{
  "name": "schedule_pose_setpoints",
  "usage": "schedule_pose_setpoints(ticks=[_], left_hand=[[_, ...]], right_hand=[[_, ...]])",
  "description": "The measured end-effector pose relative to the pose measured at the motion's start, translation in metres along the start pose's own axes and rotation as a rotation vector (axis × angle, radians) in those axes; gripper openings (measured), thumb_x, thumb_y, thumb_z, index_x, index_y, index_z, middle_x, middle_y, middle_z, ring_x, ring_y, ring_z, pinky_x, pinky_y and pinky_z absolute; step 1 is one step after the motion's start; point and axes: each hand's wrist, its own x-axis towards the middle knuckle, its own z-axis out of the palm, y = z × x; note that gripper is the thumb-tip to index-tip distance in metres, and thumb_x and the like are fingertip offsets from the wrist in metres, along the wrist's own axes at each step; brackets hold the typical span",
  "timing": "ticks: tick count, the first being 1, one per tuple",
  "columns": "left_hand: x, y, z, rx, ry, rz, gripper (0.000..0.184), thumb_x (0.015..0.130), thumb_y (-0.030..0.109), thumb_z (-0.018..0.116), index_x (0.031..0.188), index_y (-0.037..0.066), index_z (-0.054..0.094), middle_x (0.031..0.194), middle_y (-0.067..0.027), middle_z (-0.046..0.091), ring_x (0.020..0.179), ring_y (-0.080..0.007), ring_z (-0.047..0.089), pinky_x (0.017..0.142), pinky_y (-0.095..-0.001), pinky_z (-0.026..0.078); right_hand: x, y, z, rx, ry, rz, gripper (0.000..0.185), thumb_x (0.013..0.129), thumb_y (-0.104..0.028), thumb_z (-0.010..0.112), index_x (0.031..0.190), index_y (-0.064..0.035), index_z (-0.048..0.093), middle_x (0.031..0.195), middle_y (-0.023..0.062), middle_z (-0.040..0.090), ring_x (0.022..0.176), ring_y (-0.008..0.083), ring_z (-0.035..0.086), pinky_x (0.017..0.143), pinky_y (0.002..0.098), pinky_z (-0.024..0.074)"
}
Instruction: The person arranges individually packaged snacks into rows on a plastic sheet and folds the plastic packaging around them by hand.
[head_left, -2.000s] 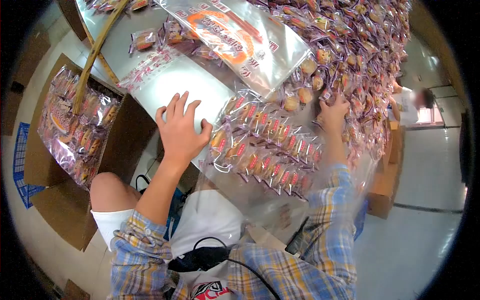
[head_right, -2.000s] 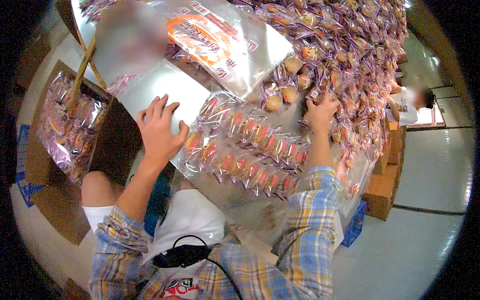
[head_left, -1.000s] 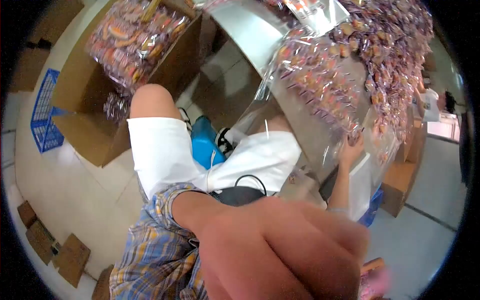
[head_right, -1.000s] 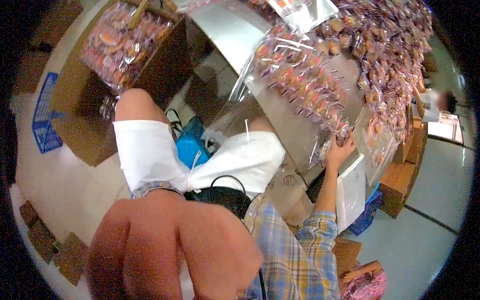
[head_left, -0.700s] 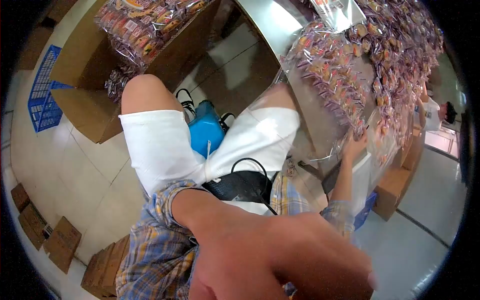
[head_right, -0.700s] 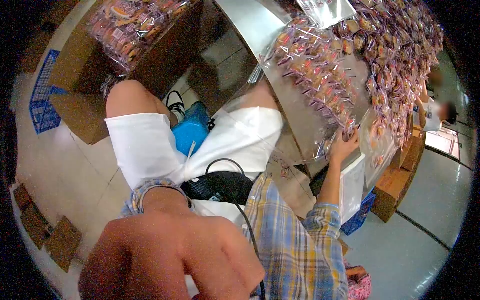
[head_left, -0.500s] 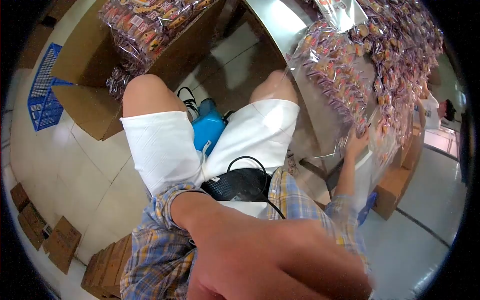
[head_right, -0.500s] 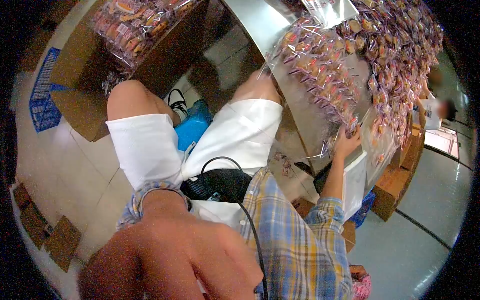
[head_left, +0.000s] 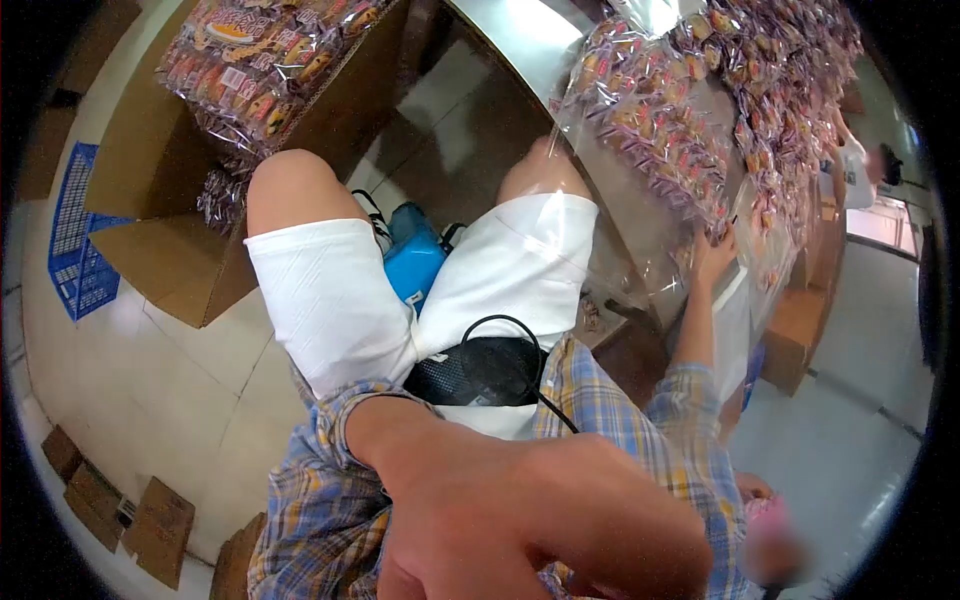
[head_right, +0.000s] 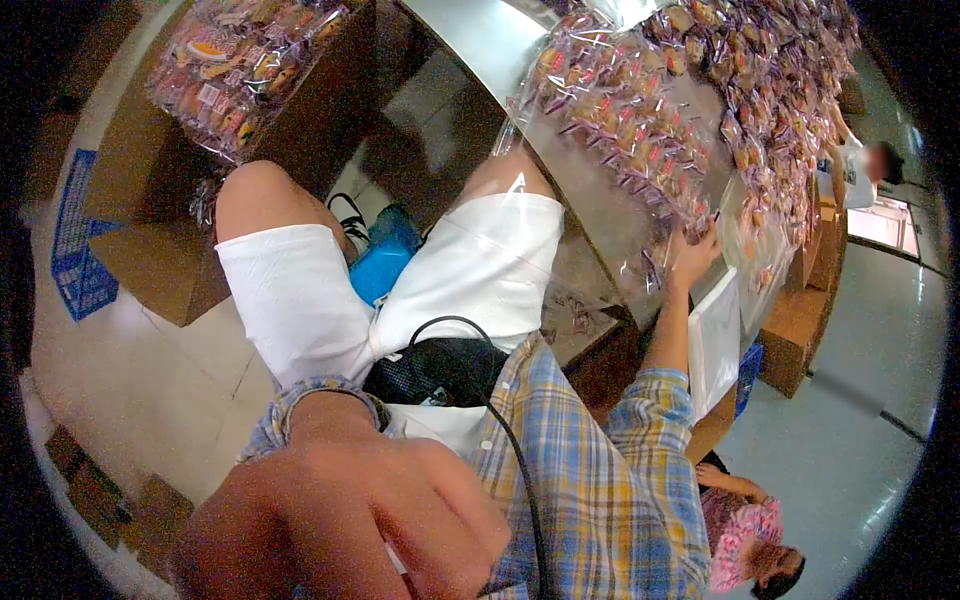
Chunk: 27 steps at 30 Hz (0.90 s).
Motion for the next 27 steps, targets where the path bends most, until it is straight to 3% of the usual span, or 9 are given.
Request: schedule_pose_setpoints(ticks=[1,4,8,10,14,16,19,23,27], left_hand=[[0.001,0.000,-0.007,-0.030,-0.073,-0.030,0.013,0.094,0.004,0.072,0.082,0.005,0.073,0.079,-0.0149,0.067,0.048,-0.0160,0.057,0.040,-0.0260,0.041],[-0.001,-0.038,-0.035,0.131,-0.205,0.351,0.010,0.094,0.004,0.074,0.084,0.009,0.075,0.083,-0.0176,0.068,0.049,-0.0160,0.057,0.040,-0.0258,0.042],[-0.011,-0.048,0.023,0.301,0.368,0.413,0.006,0.095,0.008,0.073,0.091,0.012,0.075,0.084,-0.0184,0.068,0.051,-0.0159,0.058,0.041,-0.0258,0.043],[-0.011,-0.050,0.016,0.307,0.324,0.424,0.002,0.096,0.011,0.074,0.097,0.013,0.075,0.085,-0.0189,0.067,0.053,-0.0163,0.059,0.042,-0.0262,0.044],[0.018,-0.050,-0.049,0.269,-0.283,0.498,0.013,0.098,0.019,0.075,0.110,0.015,0.072,0.090,-0.0200,0.067,0.058,-0.0177,0.061,0.044,-0.0266,0.046],[0.030,-0.038,-0.049,0.146,-0.298,0.250,0.015,0.098,0.019,0.075,0.112,0.015,0.072,0.095,-0.0206,0.067,0.060,-0.0186,0.062,0.045,-0.0275,0.046],[0.030,-0.010,-0.033,-0.198,-0.072,-0.305,0.017,0.096,0.017,0.077,0.111,0.013,0.072,0.102,-0.0211,0.068,0.062,-0.0207,0.063,0.049,-0.0322,0.049],[0.025,-0.016,-0.031,0.179,-0.116,-0.013,0.033,0.092,0.031,0.081,0.115,0.010,0.072,0.108,-0.0197,0.069,0.072,-0.0239,0.068,0.060,-0.0418,0.056],[0.010,-0.044,-0.044,0.326,-0.203,0.196,0.049,0.102,0.054,0.052,0.090,0.008,0.062,0.099,-0.0218,0.063,0.071,-0.0298,0.064,0.057,-0.0428,0.051]], right_hand=[[0.000,0.002,0.001,-0.007,0.009,-0.009,0.076,0.088,-0.035,0.081,0.153,-0.0092,0.050,0.149,0.0187,0.039,0.115,0.0347,0.060,0.105,0.0451,0.0469],[-0.002,0.004,0.002,0.026,0.040,-0.027,0.076,0.087,-0.035,0.083,0.152,-0.0094,0.051,0.150,0.0199,0.038,0.122,0.0356,0.058,0.107,0.0458,0.0460],[-0.007,-0.002,0.000,0.060,0.035,0.016,0.075,0.086,-0.034,0.084,0.149,-0.0081,0.053,0.152,0.0216,0.037,0.128,0.0393,0.055,0.111,0.0471,0.0446],[-0.010,-0.010,-0.001,0.045,0.044,0.038,0.074,0.086,-0.031,0.084,0.149,-0.0086,0.052,0.152,0.0228,0.037,0.130,0.0410,0.054,0.111,0.0478,0.0441],[-0.006,-0.007,-0.002,-0.016,0.011,-0.022,0.077,0.085,-0.028,0.084,0.151,-0.0085,0.049,0.152,0.0267,0.036,0.134,0.0456,0.049,0.112,0.0501,0.0426],[0.002,-0.002,0.001,-0.121,-0.001,-0.027,0.081,0.083,-0.031,0.085,0.152,-0.0079,0.047,0.152,0.0291,0.036,0.134,0.0485,0.048,0.112,0.0507,0.0425],[0.002,-0.011,0.001,-0.149,-0.026,0.030,0.083,0.082,-0.036,0.085,0.151,-0.0080,0.049,0.150,0.0302,0.038,0.130,0.0495,0.051,0.111,0.0496,0.0428],[-0.003,-0.013,-0.001,-0.107,0.030,0.068,0.080,0.084,-0.041,0.082,0.150,-0.0088,0.052,0.150,0.0254,0.043,0.132,0.0451,0.052,0.112,0.0466,0.0426],[-0.007,-0.007,0.002,-0.073,0.106,-0.017,0.080,0.081,-0.037,0.087,0.146,-0.0054,0.053,0.139,0.0330,0.046,0.121,0.0487,0.055,0.106,0.0501,0.0455]])
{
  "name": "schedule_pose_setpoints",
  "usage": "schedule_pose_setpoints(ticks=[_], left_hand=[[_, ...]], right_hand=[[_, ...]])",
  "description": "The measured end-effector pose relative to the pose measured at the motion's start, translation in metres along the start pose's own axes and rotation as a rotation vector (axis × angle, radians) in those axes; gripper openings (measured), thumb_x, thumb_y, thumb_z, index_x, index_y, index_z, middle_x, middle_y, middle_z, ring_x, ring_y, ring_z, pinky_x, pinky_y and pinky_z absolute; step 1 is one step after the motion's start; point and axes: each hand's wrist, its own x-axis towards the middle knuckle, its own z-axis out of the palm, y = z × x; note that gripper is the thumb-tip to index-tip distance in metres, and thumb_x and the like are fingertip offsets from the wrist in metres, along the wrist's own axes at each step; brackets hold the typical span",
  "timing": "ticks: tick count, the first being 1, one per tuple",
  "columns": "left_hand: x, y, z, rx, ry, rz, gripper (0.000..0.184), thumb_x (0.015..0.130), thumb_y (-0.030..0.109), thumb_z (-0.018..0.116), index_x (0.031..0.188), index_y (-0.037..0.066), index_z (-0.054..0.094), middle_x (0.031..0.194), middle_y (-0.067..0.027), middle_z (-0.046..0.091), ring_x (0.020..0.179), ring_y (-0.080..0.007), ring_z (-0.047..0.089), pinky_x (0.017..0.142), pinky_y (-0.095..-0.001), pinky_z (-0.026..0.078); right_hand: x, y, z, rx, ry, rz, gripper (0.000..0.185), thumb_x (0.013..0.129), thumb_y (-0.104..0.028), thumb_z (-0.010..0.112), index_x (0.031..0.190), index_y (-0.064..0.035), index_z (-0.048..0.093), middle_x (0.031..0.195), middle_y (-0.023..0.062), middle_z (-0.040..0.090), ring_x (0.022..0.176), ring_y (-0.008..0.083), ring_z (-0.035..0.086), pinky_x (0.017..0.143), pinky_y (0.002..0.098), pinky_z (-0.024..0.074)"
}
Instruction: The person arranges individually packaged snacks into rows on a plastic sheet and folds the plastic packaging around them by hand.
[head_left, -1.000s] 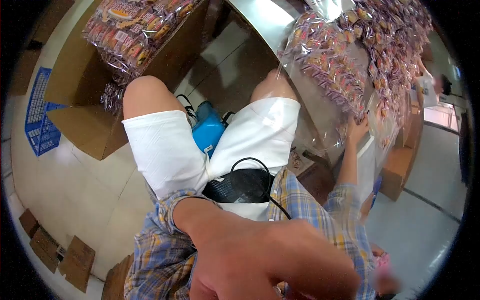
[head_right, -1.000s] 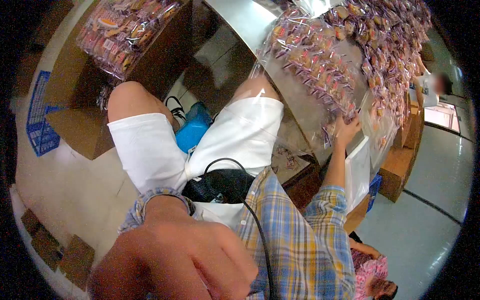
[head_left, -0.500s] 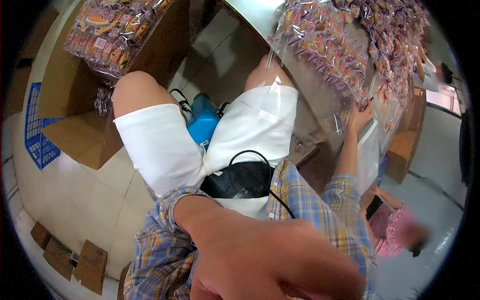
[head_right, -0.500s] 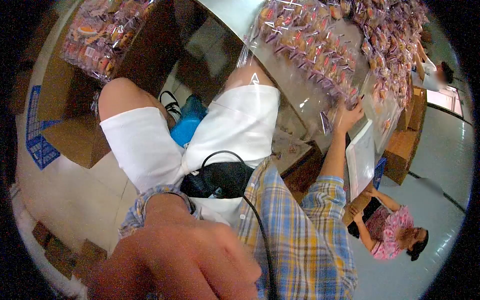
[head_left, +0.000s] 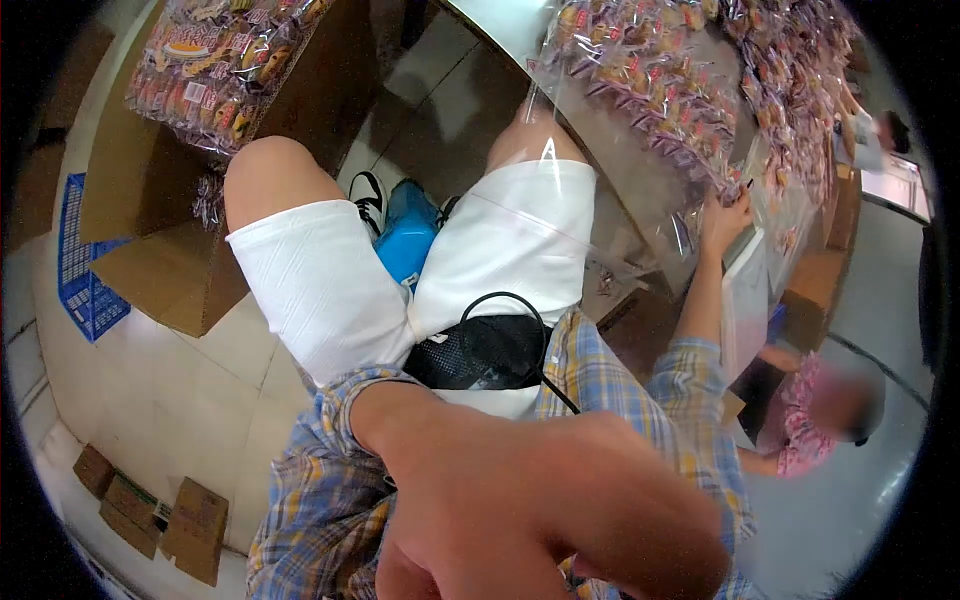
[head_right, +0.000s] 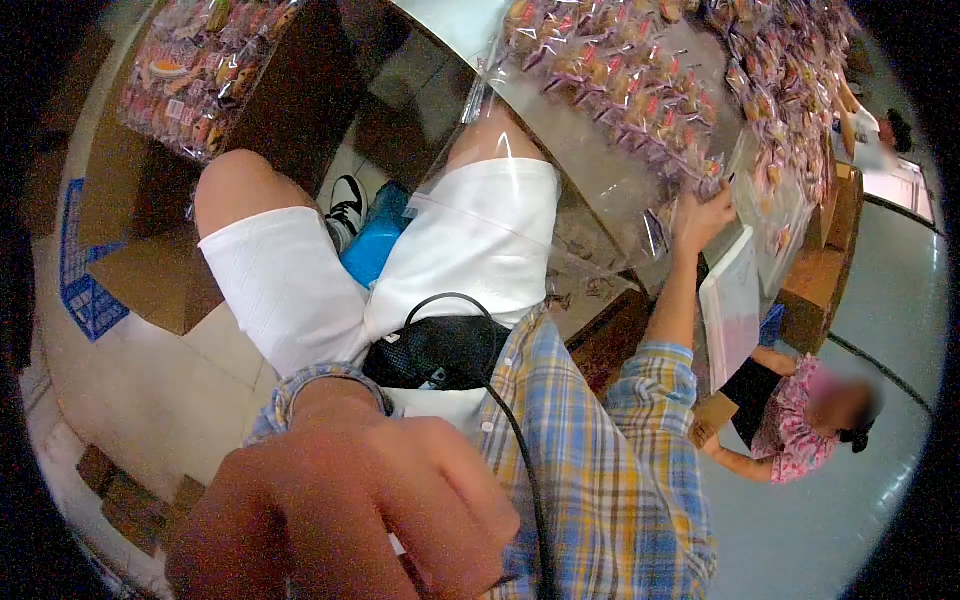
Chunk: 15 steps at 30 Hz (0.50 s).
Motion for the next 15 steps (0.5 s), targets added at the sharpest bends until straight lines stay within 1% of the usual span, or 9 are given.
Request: schedule_pose_setpoints(ticks=[1,2,4,9,13,15], left_hand=[[-0.002,-0.004,0.000,-0.031,-0.016,0.020,0.056,0.104,0.058,0.047,0.085,0.008,0.060,0.097,-0.0235,0.061,0.070,-0.0315,0.063,0.056,-0.0431,0.049],[-0.004,-0.005,-0.001,-0.059,-0.021,0.022,0.056,0.103,0.058,0.048,0.085,0.007,0.060,0.097,-0.0263,0.060,0.071,-0.0332,0.063,0.056,-0.0443,0.049],[-0.003,-0.006,0.003,-0.096,0.037,0.006,0.055,0.102,0.057,0.049,0.089,0.006,0.062,0.100,-0.0293,0.060,0.073,-0.0357,0.064,0.059,-0.0458,0.051],[0.002,0.002,0.003,-0.087,0.009,-0.053,0.050,0.101,0.056,0.053,0.093,0.008,0.063,0.103,-0.0269,0.062,0.077,-0.0360,0.065,0.063,-0.0453,0.052],[0.007,0.012,0.003,-0.059,-0.004,-0.068,0.047,0.100,0.055,0.056,0.097,0.009,0.065,0.105,-0.0249,0.063,0.080,-0.0362,0.066,0.066,-0.0449,0.054],[0.009,0.014,0.005,-0.047,-0.016,-0.067,0.045,0.100,0.055,0.057,0.098,0.010,0.065,0.107,-0.0240,0.064,0.082,-0.0363,0.066,0.068,-0.0446,0.055]], right_hand=[[-0.001,0.000,-0.001,0.001,0.005,0.015,0.080,0.080,-0.037,0.087,0.145,-0.0045,0.054,0.140,0.0329,0.046,0.122,0.0483,0.055,0.106,0.0503,0.0454],[-0.002,-0.001,0.000,0.001,0.009,0.029,0.080,0.080,-0.037,0.087,0.145,-0.0037,0.054,0.140,0.0328,0.047,0.123,0.0480,0.054,0.106,0.0506,0.0454],[-0.001,0.002,0.003,0.012,0.048,0.026,0.080,0.080,-0.037,0.088,0.144,-0.0023,0.054,0.141,0.0319,0.047,0.125,0.0473,0.053,0.107,0.0510,0.0448],[-0.007,0.019,0.010,0.018,0.161,-0.011,0.081,0.079,-0.037,0.089,0.141,0.0007,0.055,0.141,0.0273,0.051,0.130,0.0451,0.050,0.111,0.0514,0.0416],[-0.017,0.011,0.009,0.154,0.220,0.002,0.083,0.077,-0.039,0.092,0.138,0.0036,0.056,0.140,0.0260,0.051,0.130,0.0429,0.050,0.113,0.0506,0.0402],[-0.012,0.017,0.018,0.120,0.225,-0.013,0.083,0.077,-0.039,0.092,0.138,0.0027,0.055,0.141,0.0261,0.050,0.130,0.0428,0.050,0.112,0.0505,0.0407]])
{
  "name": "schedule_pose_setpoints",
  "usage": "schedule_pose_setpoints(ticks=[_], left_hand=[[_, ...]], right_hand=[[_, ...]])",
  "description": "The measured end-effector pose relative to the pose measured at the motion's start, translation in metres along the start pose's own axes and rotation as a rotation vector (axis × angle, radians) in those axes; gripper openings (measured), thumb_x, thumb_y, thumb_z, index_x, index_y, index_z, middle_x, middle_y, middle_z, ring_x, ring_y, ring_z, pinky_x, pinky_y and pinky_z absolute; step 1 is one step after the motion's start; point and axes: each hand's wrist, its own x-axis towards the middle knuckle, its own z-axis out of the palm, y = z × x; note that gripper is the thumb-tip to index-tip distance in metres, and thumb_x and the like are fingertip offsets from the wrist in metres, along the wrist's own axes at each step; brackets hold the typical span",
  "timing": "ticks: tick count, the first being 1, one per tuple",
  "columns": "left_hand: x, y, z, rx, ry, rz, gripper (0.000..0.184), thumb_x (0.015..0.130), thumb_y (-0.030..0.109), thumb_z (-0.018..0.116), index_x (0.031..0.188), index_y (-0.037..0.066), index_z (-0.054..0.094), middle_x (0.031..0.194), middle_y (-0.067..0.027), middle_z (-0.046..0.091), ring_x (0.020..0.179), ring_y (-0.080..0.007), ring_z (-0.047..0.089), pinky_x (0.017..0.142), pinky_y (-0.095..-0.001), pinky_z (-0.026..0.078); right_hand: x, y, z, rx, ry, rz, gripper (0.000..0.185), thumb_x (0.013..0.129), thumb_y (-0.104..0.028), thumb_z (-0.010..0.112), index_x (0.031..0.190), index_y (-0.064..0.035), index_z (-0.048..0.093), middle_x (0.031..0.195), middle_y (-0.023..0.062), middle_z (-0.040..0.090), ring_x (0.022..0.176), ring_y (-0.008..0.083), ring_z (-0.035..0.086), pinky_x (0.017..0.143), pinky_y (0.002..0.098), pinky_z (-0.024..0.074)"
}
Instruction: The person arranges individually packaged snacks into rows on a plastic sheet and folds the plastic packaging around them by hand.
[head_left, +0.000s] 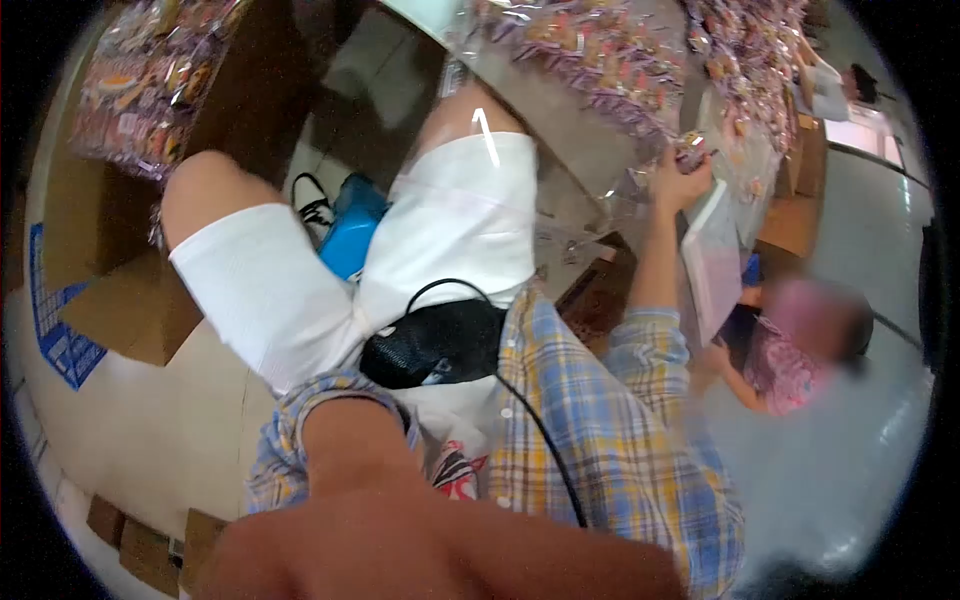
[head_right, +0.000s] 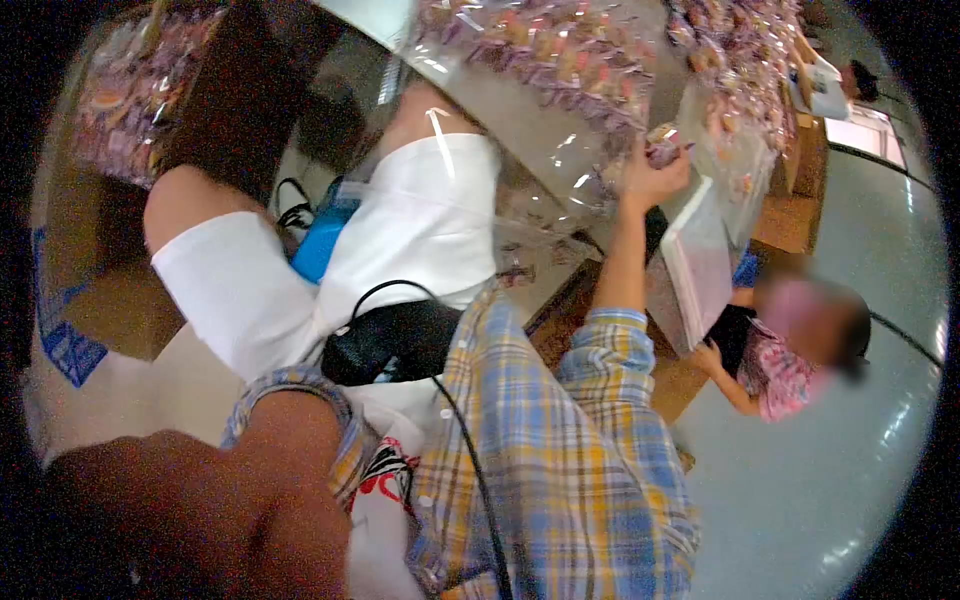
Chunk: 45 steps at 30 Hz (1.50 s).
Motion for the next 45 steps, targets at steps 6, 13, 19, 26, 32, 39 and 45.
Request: schedule_pose_setpoints(ticks=[6,13,19,26,32,39,45], left_hand=[[0.005,0.006,0.001,0.007,-0.033,-0.001,0.042,0.099,0.053,0.061,0.104,0.012,0.067,0.110,-0.0211,0.065,0.086,-0.0366,0.067,0.073,-0.0440,0.057],[0.007,0.004,-0.014,0.066,-0.082,0.016,0.039,0.098,0.052,0.066,0.110,0.015,0.070,0.114,-0.0178,0.068,0.092,-0.0370,0.069,0.080,-0.0433,0.059],[0.011,0.013,-0.017,0.115,-0.121,0.073,0.038,0.096,0.051,0.071,0.115,0.018,0.072,0.117,-0.0149,0.069,0.097,-0.0373,0.070,0.085,-0.0427,0.061],[0.029,0.093,-0.042,0.314,-0.103,0.142,0.019,0.094,0.035,0.076,0.103,0.019,0.073,0.108,-0.0062,0.065,0.088,-0.0288,0.064,0.078,-0.0337,0.054],[0.022,0.011,-0.172,1.720,0.250,-0.160,0.081,0.082,0.014,0.086,0.154,0.009,0.050,0.153,-0.0162,0.052,0.140,-0.0290,0.051,0.113,-0.0443,0.044],[0.009,-0.068,-0.229,1.672,0.009,-0.478,0.103,0.082,0.011,0.082,0.166,0.002,0.021,0.147,-0.0306,0.054,0.133,-0.0431,0.058,0.110,-0.0421,0.047],[0.015,-0.114,-0.227,1.784,-0.014,-0.468,0.095,0.084,0.001,0.066,0.167,0.007,0.020,0.130,-0.0319,0.063,0.108,-0.0491,0.065,0.094,-0.0499,0.053]], right_hand=[[-0.002,-0.004,-0.010,0.056,0.012,0.067,0.083,0.077,-0.040,0.092,0.140,-0.0019,0.055,0.144,0.0261,0.046,0.132,0.0421,0.049,0.111,0.0483,0.0434],[-0.007,0.015,0.001,0.431,0.135,0.181,0.078,0.081,-0.020,0.091,0.143,0.0002,0.049,0.142,0.0224,0.049,0.128,0.0353,0.055,0.106,0.0454,0.0493],[-0.016,0.013,-0.014,0.824,0.300,0.345,0.072,0.085,-0.004,0.086,0.145,-0.0006,0.045,0.132,0.0159,0.060,0.110,0.0230,0.064,0.091,0.0367,0.0567],[0.019,0.051,-0.075,1.102,0.228,0.466,0.039,0.093,-0.016,0.078,0.126,-0.0078,0.059,0.116,0.0083,0.067,0.097,0.0214,0.068,0.079,0.0371,0.0594],[0.000,-0.077,-0.153,1.353,-0.040,0.656,0.043,0.098,-0.036,0.066,0.128,-0.0052,0.061,0.114,0.0093,0.068,0.095,0.0232,0.069,0.077,0.0397,0.0594],[-0.068,-0.135,-0.159,1.337,-0.479,0.378,0.063,0.094,-0.018,0.071,0.147,0.0006,0.044,0.128,0.0168,0.066,0.109,0.0274,0.069,0.090,0.0409,0.0595],[-0.066,-0.129,-0.158,0.998,-0.734,-0.065,0.068,0.080,-0.021,0.086,0.137,-0.0013,0.054,0.131,0.0170,0.061,0.115,0.0269,0.063,0.097,0.0421,0.0509]])
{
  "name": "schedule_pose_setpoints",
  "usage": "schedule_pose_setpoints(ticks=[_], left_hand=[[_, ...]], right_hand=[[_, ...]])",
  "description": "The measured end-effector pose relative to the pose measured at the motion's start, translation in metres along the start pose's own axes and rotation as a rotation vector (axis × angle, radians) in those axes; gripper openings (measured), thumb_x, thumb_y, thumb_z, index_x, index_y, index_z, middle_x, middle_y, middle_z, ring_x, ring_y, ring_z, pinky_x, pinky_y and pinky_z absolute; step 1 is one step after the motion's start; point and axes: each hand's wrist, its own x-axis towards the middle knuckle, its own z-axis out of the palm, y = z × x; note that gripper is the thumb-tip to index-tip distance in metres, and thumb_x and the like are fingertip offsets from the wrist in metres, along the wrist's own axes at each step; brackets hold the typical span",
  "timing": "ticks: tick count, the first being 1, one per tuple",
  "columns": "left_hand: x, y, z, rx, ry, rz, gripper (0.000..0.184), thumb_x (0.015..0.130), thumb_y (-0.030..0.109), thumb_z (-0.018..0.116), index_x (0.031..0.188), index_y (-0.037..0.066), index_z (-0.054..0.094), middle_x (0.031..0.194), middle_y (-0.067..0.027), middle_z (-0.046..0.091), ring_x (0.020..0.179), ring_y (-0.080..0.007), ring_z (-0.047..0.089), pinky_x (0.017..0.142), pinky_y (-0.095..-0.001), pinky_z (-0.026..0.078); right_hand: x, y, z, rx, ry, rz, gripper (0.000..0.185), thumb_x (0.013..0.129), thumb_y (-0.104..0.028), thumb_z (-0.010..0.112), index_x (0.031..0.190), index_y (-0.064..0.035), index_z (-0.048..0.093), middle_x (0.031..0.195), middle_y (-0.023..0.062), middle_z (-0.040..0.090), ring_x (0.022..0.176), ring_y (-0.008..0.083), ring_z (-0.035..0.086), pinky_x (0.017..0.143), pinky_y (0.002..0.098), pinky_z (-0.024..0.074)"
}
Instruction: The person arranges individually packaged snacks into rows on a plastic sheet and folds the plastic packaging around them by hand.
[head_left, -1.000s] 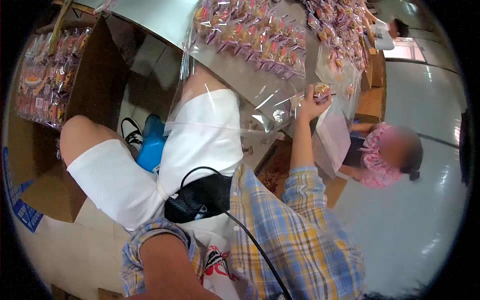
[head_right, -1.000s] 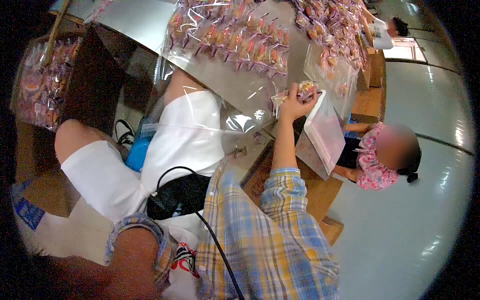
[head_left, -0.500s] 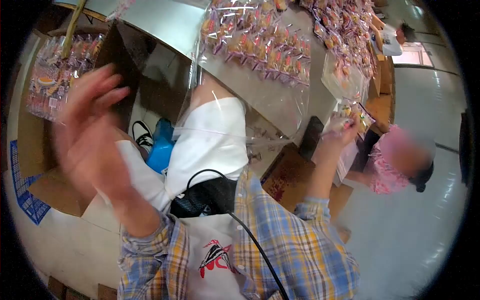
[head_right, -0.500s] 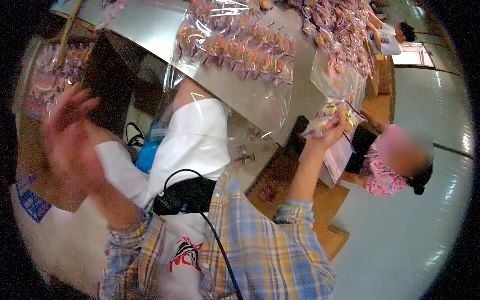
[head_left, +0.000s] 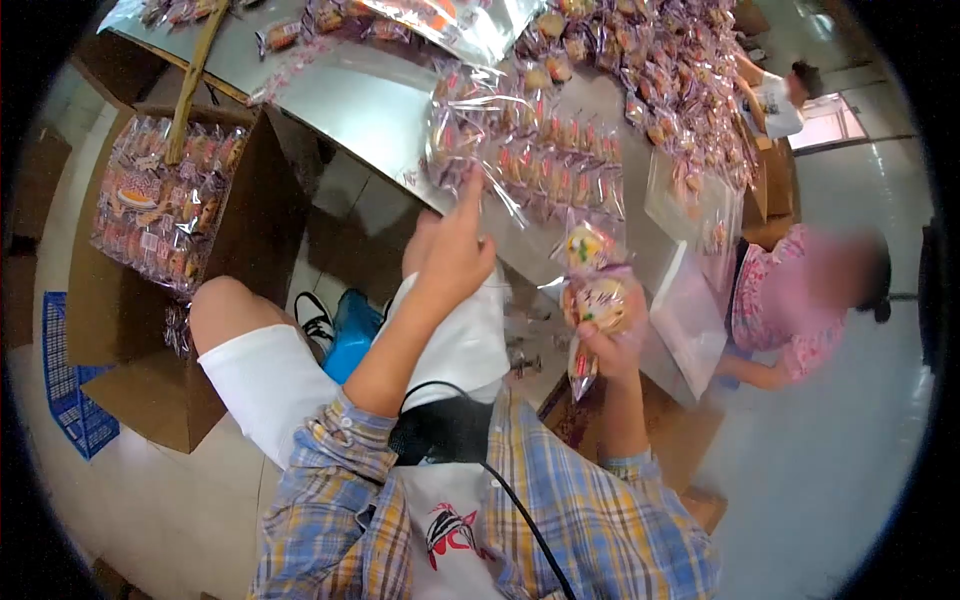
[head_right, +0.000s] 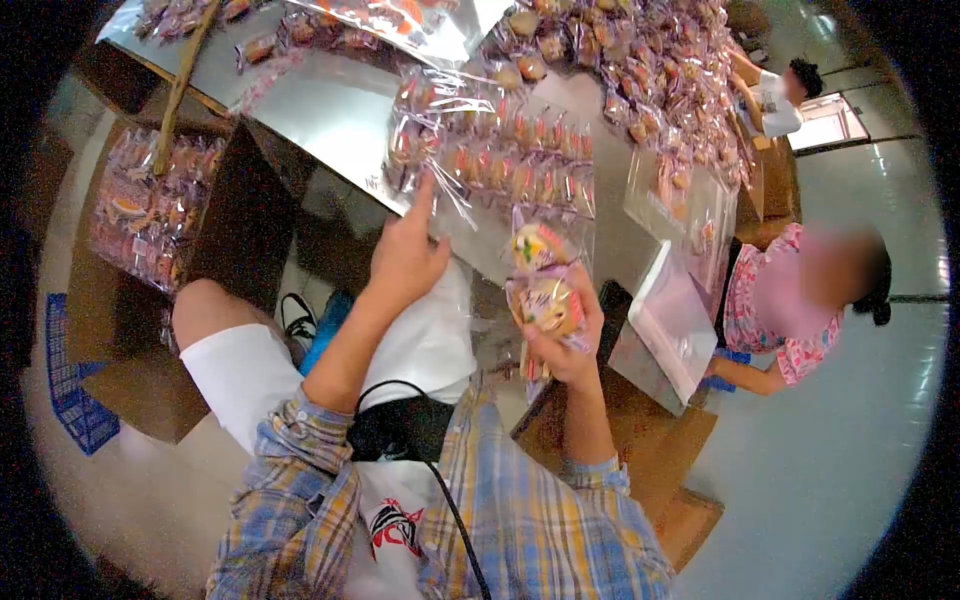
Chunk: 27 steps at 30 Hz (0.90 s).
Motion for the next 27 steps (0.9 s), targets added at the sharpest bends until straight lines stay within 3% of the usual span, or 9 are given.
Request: schedule_pose_setpoints(ticks=[4,5,8,9,12,15,20,24,27], left_hand=[[0.013,0.004,0.026,-0.126,0.034,0.097,0.093,0.084,0.003,0.064,0.167,0.006,0.021,0.120,-0.0339,0.066,0.098,-0.0509,0.066,0.089,-0.0526,0.053],[0.012,0.006,0.027,-0.117,-0.142,-0.036,0.088,0.082,-0.004,0.059,0.163,-0.002,0.024,0.146,-0.0329,0.053,0.121,-0.0483,0.059,0.099,-0.0522,0.051],[0.011,0.022,0.020,0.003,-0.120,-0.051,0.083,0.085,0.003,0.064,0.160,-0.002,0.029,0.136,-0.0291,0.062,0.114,-0.0450,0.065,0.092,-0.0505,0.055],[0.008,0.021,0.019,0.074,0.014,0.021,0.069,0.086,0.009,0.068,0.152,0.000,0.046,0.121,-0.0213,0.071,0.102,-0.0415,0.069,0.084,-0.0479,0.057],[-0.011,0.014,0.006,-0.018,0.097,-0.056,0.054,0.087,0.011,0.070,0.140,0.004,0.060,0.101,-0.0156,0.075,0.090,-0.0391,0.071,0.078,-0.0469,0.057],[-0.029,0.011,-0.011,-0.017,0.093,-0.145,0.051,0.088,0.016,0.074,0.138,0.011,0.062,0.104,-0.0132,0.076,0.086,-0.0292,0.075,0.077,-0.0410,0.059],[-0.049,0.016,-0.023,0.055,0.061,-0.165,0.045,0.086,0.013,0.076,0.129,0.008,0.064,0.096,-0.0109,0.074,0.081,-0.0292,0.073,0.075,-0.0415,0.057],[-0.049,0.020,-0.033,0.151,-0.018,-0.181,0.053,0.080,0.012,0.080,0.130,0.009,0.064,0.109,-0.0109,0.071,0.098,-0.0308,0.068,0.090,-0.0431,0.053],[-0.044,0.026,-0.019,0.465,0.192,0.032,0.061,0.075,0.013,0.082,0.133,0.012,0.064,0.120,-0.0105,0.066,0.113,-0.0327,0.061,0.100,-0.0449,0.045]], right_hand=[[0.003,-0.011,-0.010,-0.170,-0.123,-0.098,0.069,0.075,-0.028,0.090,0.131,-0.0012,0.060,0.138,0.0192,0.056,0.123,0.0293,0.061,0.103,0.0401,0.0483],[0.003,-0.018,-0.012,-0.218,-0.181,-0.147,0.068,0.073,-0.024,0.090,0.131,-0.0023,0.062,0.139,0.0197,0.055,0.124,0.0309,0.060,0.105,0.0420,0.0463],[-0.002,-0.045,-0.012,-0.324,-0.348,-0.078,0.064,0.071,-0.016,0.089,0.131,-0.0057,0.068,0.148,0.0224,0.052,0.131,0.0373,0.058,0.111,0.0454,0.0451],[-0.004,-0.050,-0.009,-0.358,-0.399,-0.019,0.064,0.071,-0.015,0.088,0.131,-0.0061,0.068,0.149,0.0227,0.051,0.131,0.0383,0.058,0.112,0.0458,0.0456],[0.001,-0.054,0.000,-0.489,-0.441,0.076,0.065,0.072,-0.010,0.088,0.133,-0.0078,0.068,0.151,0.0235,0.050,0.131,0.0421,0.059,0.110,0.0448,0.0489],[0.012,-0.049,0.005,-0.643,-0.482,0.100,0.069,0.072,-0.008,0.087,0.137,-0.0092,0.065,0.150,0.0249,0.049,0.128,0.0423,0.060,0.108,0.0436,0.0504],[0.033,-0.049,0.001,-0.652,-0.589,0.219,0.071,0.073,-0.010,0.085,0.140,-0.0099,0.062,0.148,0.0253,0.050,0.128,0.0433,0.059,0.106,0.0460,0.0513],[0.042,-0.045,-0.005,-0.879,-0.393,0.161,0.068,0.074,-0.014,0.084,0.138,-0.0115,0.063,0.145,0.0252,0.052,0.128,0.0447,0.058,0.105,0.0470,0.0516],[0.041,-0.048,-0.001,-1.027,-0.169,0.130,0.067,0.073,-0.014,0.085,0.137,-0.0140,0.064,0.152,0.0262,0.049,0.126,0.0438,0.059,0.103,0.0476,0.0523]])
